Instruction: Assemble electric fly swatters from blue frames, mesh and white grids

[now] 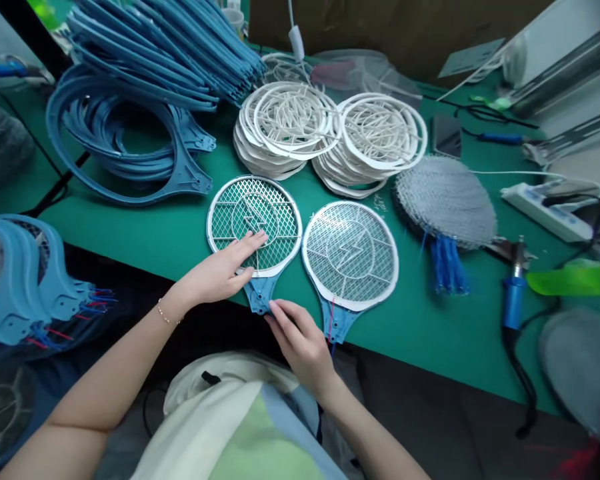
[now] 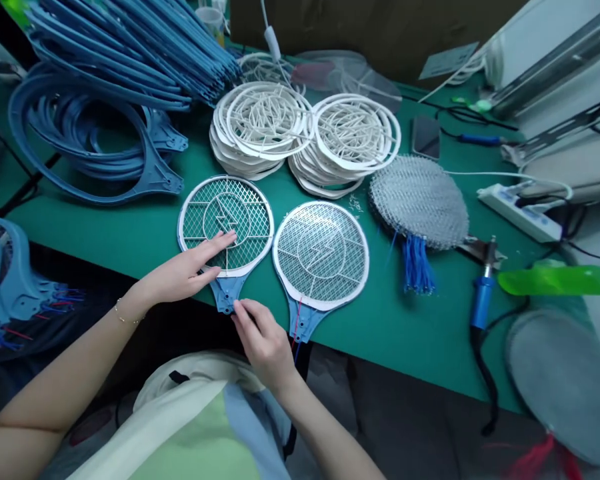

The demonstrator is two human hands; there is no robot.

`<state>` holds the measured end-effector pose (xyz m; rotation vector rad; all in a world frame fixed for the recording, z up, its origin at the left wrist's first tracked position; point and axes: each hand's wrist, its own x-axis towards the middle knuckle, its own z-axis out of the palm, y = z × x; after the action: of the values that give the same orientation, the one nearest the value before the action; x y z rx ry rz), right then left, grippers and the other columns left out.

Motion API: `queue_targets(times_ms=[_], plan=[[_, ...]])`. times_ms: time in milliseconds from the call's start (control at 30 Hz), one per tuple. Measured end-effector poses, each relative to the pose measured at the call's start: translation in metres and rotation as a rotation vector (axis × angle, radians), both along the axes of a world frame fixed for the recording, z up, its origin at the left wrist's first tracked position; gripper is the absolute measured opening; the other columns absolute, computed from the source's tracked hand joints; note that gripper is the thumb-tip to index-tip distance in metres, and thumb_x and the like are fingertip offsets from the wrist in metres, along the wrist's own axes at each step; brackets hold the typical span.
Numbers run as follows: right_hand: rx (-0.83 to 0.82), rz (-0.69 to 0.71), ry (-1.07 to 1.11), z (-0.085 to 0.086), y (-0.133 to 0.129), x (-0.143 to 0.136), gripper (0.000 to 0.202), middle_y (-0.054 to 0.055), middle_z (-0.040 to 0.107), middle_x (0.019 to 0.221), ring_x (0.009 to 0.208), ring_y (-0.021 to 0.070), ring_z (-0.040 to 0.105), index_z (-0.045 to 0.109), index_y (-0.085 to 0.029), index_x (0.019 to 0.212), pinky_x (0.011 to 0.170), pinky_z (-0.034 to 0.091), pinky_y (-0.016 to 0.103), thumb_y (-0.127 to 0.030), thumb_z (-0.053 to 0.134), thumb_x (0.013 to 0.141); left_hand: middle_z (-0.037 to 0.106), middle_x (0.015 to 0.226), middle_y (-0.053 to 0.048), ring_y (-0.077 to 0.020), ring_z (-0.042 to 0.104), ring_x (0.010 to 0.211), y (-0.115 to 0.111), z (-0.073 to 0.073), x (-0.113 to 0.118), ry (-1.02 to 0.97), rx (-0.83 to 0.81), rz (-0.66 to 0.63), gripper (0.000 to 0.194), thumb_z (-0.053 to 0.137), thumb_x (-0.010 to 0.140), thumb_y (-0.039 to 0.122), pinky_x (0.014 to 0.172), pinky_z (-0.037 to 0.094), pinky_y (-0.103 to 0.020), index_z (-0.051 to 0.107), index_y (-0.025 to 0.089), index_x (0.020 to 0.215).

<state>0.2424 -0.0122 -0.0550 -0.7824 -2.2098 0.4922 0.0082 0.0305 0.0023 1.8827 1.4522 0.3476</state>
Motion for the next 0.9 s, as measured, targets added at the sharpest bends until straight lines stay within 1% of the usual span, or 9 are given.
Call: queue_targets(times_ms=[133,233,333,433,500,633,700,800,900], plan=[[-0.052,-0.062,0.009,0.016,-0.003,-0.008,0.038,0.007,0.067,0.087,0.078,0.0183,0.065,0.064,-0.022,0.125,0.069,0.057,0.031,-0.003,0.057,0.093,0.017,0.168,-0.005,-0.0241,0.012,0.154,0.002,0.001,-0.007,-0.063,-0.052,-0.01,0.08,0.055,0.092,0.038,0.124,0.021,-0.042,0.017,0.022,0.161],[-0.051,-0.085,0.005,0.024,-0.007,-0.018,0.025,0.006,0.065,0.082,0.073,0.0173,0.06,0.065,-0.019,0.111,0.065,0.054,0.031,-0.004,0.058,0.093,0.015,0.168,-0.008,-0.0255,0.011,0.155,0.003,-0.001,-0.008,-0.082,-0.055,-0.037,0.093,0.067,0.086,0.043,0.124,0.02,-0.044,0.016,0.024,0.161],[-0.025,-0.063,-0.029,0.023,-0.009,-0.025,0.016,0.006,0.063,0.078,0.071,0.0173,0.057,0.063,-0.017,0.098,0.063,0.052,0.03,-0.003,0.057,0.092,0.015,0.168,-0.008,-0.0253,0.008,0.155,0.003,-0.005,-0.007,-0.056,-0.012,-0.054,0.098,0.074,0.082,0.04,0.125,0.015,-0.046,0.017,0.025,0.161],[0.001,-0.053,-0.075,0.017,-0.01,-0.027,0.016,0.005,0.06,0.075,0.07,0.0168,0.056,0.06,-0.018,0.089,0.062,0.051,0.03,-0.004,0.054,0.094,0.013,0.168,-0.007,-0.0255,0.006,0.155,0.002,-0.008,-0.007,-0.026,0.015,-0.078,0.097,0.074,0.083,0.038,0.125,0.012,-0.047,0.016,0.029,0.161],[0.015,-0.048,-0.086,0.013,-0.01,-0.027,0.018,0.005,0.06,0.075,0.07,0.0168,0.056,0.06,-0.019,0.088,0.063,0.051,0.03,-0.004,0.053,0.094,0.01,0.168,-0.007,-0.0258,0.005,0.155,0.002,-0.008,-0.007,-0.011,0.013,-0.103,0.098,0.073,0.084,0.04,0.125,0.012,-0.048,0.014,0.03,0.161],[0.045,-0.043,-0.097,0.01,-0.011,-0.027,0.019,0.005,0.06,0.075,0.07,0.0177,0.058,0.059,-0.019,0.087,0.063,0.052,0.031,-0.002,0.053,0.092,0.002,0.168,-0.009,-0.0303,0.002,0.155,0.002,-0.006,-0.005,0.079,0.017,-0.142,0.11,0.077,0.077,0.051,0.124,0.009,-0.051,0.009,0.029,0.162],[0.078,-0.026,-0.105,0.007,-0.011,-0.027,0.019,0.005,0.061,0.075,0.07,0.018,0.059,0.059,-0.02,0.089,0.063,0.052,0.031,-0.001,0.054,0.092,0.0,0.168,-0.01,-0.0305,0.001,0.155,0.002,-0.006,-0.003,0.126,0.015,-0.147,0.114,0.077,0.076,0.054,0.124,0.009,-0.051,0.006,0.028,0.162],[0.145,-0.007,-0.101,0.003,-0.012,-0.027,0.019,0.006,0.065,0.076,0.072,0.0184,0.061,0.06,-0.019,0.096,0.065,0.054,0.032,-0.001,0.055,0.091,-0.002,0.168,-0.009,-0.0296,0.0,0.155,0.002,-0.004,0.0,0.183,-0.007,-0.154,0.115,0.076,0.077,0.051,0.124,0.008,-0.049,0.003,0.026,0.162],[0.183,0.002,-0.157,0.006,-0.01,-0.024,0.018,0.01,0.071,0.089,0.086,0.0219,0.066,0.062,-0.017,0.098,0.071,0.056,0.035,-0.002,0.055,0.091,-0.004,0.168,-0.011,-0.0318,-0.003,0.155,0.005,-0.001,0.005,0.236,-0.041,-0.166,0.115,0.075,0.077,0.048,0.124,0.007,-0.051,0.001,0.023,0.162]])
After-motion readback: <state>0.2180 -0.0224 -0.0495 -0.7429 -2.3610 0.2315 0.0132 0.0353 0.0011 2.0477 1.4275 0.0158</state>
